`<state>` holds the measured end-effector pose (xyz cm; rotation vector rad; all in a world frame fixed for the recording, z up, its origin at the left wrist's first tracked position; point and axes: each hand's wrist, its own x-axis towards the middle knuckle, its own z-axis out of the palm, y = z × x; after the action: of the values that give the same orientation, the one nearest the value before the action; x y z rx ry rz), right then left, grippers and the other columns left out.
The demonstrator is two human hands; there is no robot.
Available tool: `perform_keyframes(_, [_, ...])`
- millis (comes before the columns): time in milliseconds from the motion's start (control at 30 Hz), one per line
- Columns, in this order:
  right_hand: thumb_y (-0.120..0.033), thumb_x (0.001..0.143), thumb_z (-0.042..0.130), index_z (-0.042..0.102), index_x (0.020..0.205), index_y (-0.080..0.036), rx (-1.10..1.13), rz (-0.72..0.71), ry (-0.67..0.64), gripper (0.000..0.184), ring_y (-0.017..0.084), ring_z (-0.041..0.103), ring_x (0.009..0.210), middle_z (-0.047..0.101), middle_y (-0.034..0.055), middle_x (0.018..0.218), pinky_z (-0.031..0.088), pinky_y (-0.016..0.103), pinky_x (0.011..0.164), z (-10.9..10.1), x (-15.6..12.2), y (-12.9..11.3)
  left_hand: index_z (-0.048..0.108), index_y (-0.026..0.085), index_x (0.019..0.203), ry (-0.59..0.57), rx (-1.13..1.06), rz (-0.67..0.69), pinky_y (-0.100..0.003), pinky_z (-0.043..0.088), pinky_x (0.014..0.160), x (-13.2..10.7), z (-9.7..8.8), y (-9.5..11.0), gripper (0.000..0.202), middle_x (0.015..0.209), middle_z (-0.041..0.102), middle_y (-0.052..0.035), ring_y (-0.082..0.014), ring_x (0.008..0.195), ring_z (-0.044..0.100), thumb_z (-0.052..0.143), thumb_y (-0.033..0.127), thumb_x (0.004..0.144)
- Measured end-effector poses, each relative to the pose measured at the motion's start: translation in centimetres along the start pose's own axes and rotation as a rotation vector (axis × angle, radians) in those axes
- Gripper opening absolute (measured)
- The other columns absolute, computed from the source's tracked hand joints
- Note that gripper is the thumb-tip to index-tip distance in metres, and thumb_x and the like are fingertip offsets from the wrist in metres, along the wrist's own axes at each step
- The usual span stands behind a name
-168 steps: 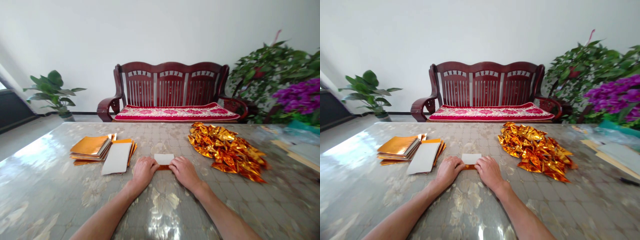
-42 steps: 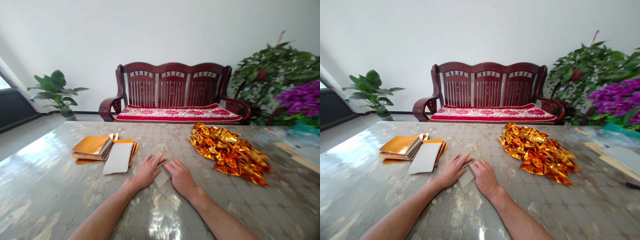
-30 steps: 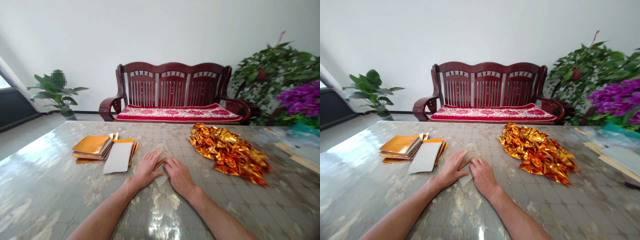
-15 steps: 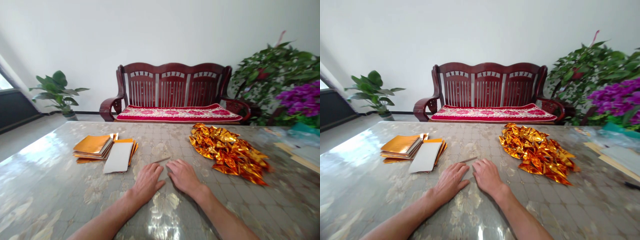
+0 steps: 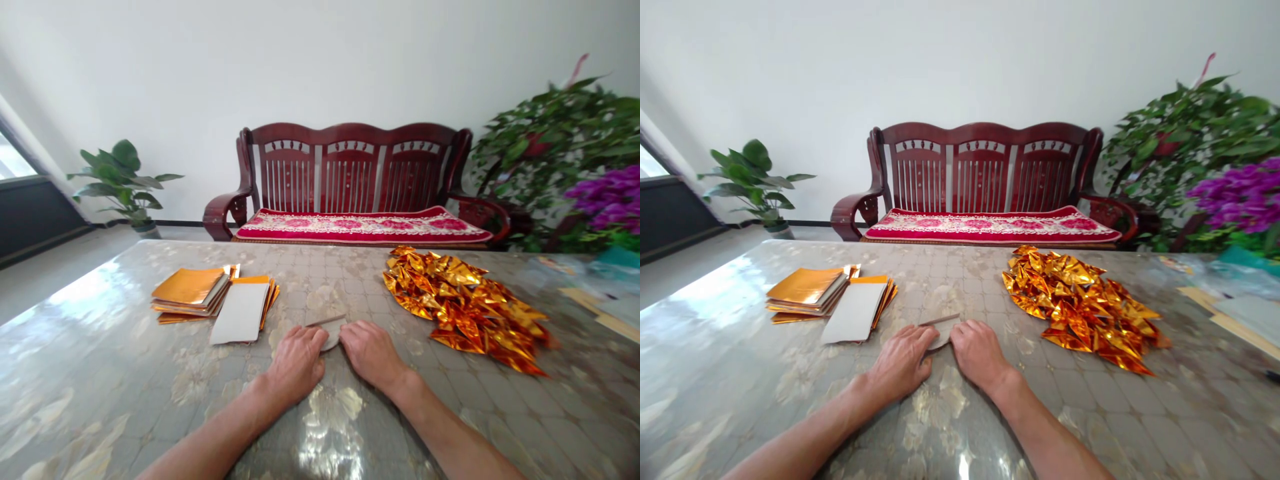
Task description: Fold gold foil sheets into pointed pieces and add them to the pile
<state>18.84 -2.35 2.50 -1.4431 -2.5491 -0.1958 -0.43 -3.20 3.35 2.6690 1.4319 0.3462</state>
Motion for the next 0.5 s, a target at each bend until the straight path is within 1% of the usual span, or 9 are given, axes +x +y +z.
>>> perform_keyframes(67, [-0.013,0.092,0.051,0.065,0.082,-0.018,0.012,0.01,0.003,0.018,0.02,0.059,0.084,0.068,0.0052,0.084,0.04,0.031,0.075,-0.2,0.1,0.1,0.059,0.022,0.095,0.006,-0.006,-0.004,-0.032,0.046,0.089,0.1,0.3,-0.2,0.011,0.097,0.068,-0.0044,-0.0218,0.097,0.063,0.051,0.017,0.09])
perform_keyframes(167, [-0.025,0.092,0.058,0.067,0.092,-0.02,0.107,0.003,0.013,0.011,0.02,0.059,0.09,0.07,0.0047,0.092,0.04,0.032,0.081,-0.5,-0.1,0.8,0.063,0.022,0.091,0.02,-0.038,-0.02,-0.031,0.047,0.089,0.3,0.8,-0.6,0.025,0.099,0.07,-0.0045,-0.0198,0.098,0.064,0.039,0.024,0.1])
perform_keyframes(200, [-0.03,0.089,0.062,0.067,0.099,-0.021,0.148,0.006,0.019,0.014,0.021,0.059,0.093,0.071,0.0041,0.096,0.039,0.032,0.084,-0.6,-0.1,1.1,0.064,0.022,0.091,0.028,-0.057,-0.038,-0.03,0.047,0.089,0.4,0.9,-0.7,0.029,0.1,0.071,-0.0045,-0.0194,0.098,0.065,0.037,0.026,0.101])
perform_keyframes(233, [-0.033,0.087,0.066,0.066,0.105,-0.022,0.184,0.013,0.025,0.021,0.021,0.059,0.095,0.071,0.0035,0.1,0.039,0.033,0.086,-0.7,-0.2,1.4,0.065,0.022,0.093,0.035,-0.077,-0.058,-0.03,0.048,0.088,0.4,1.0,-0.9,0.03,0.1,0.071,-0.0044,-0.0192,0.098,0.066,0.037,0.027,0.102])
perform_keyframes(267, [-0.035,0.086,0.067,0.066,0.109,-0.023,0.211,0.027,0.029,0.026,0.021,0.059,0.096,0.071,0.0031,0.101,0.039,0.033,0.086,-0.8,-0.3,1.7,0.067,0.022,0.094,0.041,-0.096,-0.078,-0.03,0.048,0.087,0.5,1.0,-1.1,0.029,0.099,0.072,-0.0045,-0.0193,0.098,0.066,0.039,0.028,0.101])
perform_keyframes(300, [-0.036,0.088,0.065,0.065,0.109,-0.023,0.229,0.041,0.032,0.025,0.02,0.06,0.096,0.071,0.0027,0.101,0.039,0.032,0.086,-0.8,-0.3,2.0,0.068,0.022,0.096,0.044,-0.111,-0.096,-0.029,0.048,0.086,0.5,1.0,-1.2,0.028,0.099,0.073,-0.0045,-0.0195,0.097,0.066,0.041,0.029,0.101])
perform_keyframes(367, [-0.034,0.096,0.054,0.067,0.103,-0.024,0.244,0.07,0.031,0.018,0.019,0.06,0.093,0.07,0.002,0.096,0.039,0.03,0.083,-0.5,-0.1,2.3,0.069,0.022,0.095,0.049,-0.132,-0.12,-0.028,0.047,0.083,0.7,0.9,-1.5,0.026,0.097,0.074,-0.004,-0.0196,0.094,0.067,0.045,0.03,0.099])
perform_keyframes(433, [-0.032,0.101,0.043,0.068,0.096,-0.024,0.245,0.118,0.036,0.026,0.018,0.061,0.088,0.069,0.0019,0.089,0.039,0.028,0.079,-0.2,0.1,2.3,0.071,0.023,0.092,0.065,-0.142,-0.14,-0.028,0.046,0.082,0.8,0.9,-1.8,0.024,0.094,0.074,-0.0031,-0.0196,0.092,0.067,0.049,0.031,0.098])
perform_keyframes(500, [-0.031,0.102,0.043,0.068,0.092,-0.023,0.257,0.18,0.048,0.028,0.017,0.061,0.086,0.068,0.0019,0.086,0.039,0.027,0.076,0.2,0.5,2.1,0.072,0.024,0.089,0.094,-0.151,-0.168,-0.029,0.044,0.082,1.0,1.1,-2.1,0.022,0.091,0.075,-0.0021,-0.0197,0.09,0.066,0.054,0.033,0.096])
